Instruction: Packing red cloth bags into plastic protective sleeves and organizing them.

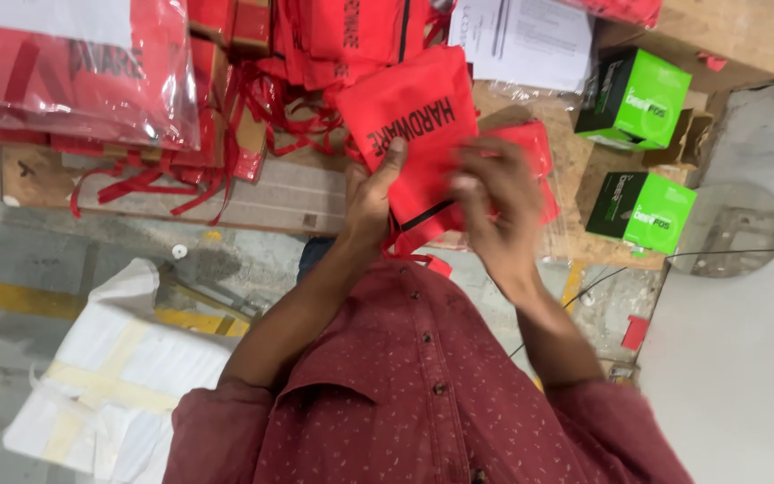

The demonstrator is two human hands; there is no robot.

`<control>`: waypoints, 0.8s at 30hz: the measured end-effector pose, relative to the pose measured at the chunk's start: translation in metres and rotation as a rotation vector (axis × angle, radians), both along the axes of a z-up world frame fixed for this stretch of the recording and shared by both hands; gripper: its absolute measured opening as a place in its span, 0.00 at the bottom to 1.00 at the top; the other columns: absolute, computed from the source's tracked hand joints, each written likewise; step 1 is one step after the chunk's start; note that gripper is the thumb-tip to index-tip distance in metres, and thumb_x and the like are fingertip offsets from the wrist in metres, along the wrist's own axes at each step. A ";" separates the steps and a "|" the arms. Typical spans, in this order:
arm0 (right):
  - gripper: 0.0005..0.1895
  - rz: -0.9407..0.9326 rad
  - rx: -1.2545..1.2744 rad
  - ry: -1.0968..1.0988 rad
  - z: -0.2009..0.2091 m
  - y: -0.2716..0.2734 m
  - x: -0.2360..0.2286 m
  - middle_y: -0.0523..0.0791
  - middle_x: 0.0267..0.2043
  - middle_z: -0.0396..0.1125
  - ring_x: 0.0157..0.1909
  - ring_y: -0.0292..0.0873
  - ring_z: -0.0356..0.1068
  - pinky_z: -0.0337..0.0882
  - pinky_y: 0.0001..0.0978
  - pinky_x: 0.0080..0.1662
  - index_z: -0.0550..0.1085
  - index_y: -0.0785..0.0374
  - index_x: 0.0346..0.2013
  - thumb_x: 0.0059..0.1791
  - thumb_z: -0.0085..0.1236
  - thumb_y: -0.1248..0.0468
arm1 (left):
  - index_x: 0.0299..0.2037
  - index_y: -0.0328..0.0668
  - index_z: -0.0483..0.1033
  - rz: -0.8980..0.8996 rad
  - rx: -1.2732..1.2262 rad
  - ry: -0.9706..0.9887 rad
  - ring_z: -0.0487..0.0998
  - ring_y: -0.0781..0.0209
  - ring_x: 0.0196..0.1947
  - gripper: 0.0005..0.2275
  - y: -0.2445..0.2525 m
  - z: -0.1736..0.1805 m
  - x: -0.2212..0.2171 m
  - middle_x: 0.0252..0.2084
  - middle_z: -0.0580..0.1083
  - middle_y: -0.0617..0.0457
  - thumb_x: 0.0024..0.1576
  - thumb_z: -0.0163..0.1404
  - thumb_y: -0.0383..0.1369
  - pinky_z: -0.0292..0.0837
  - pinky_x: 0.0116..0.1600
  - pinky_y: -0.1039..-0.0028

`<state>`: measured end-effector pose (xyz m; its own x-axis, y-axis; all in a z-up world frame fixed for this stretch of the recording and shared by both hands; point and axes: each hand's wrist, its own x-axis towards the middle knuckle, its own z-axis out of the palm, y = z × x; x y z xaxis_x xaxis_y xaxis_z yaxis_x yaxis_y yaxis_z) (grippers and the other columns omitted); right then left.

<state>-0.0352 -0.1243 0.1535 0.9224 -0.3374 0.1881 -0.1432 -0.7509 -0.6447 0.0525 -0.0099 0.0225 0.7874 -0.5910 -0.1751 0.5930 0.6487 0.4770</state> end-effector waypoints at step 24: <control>0.13 0.063 -0.011 0.163 0.059 -0.048 -0.031 0.50 0.37 0.75 0.31 0.40 0.71 0.68 0.33 0.35 0.78 0.68 0.49 0.50 0.65 0.67 | 0.56 0.34 0.74 -0.027 0.326 -0.375 0.75 0.66 0.51 0.15 -0.003 0.032 0.001 0.51 0.76 0.54 0.65 0.54 0.37 0.73 0.58 0.71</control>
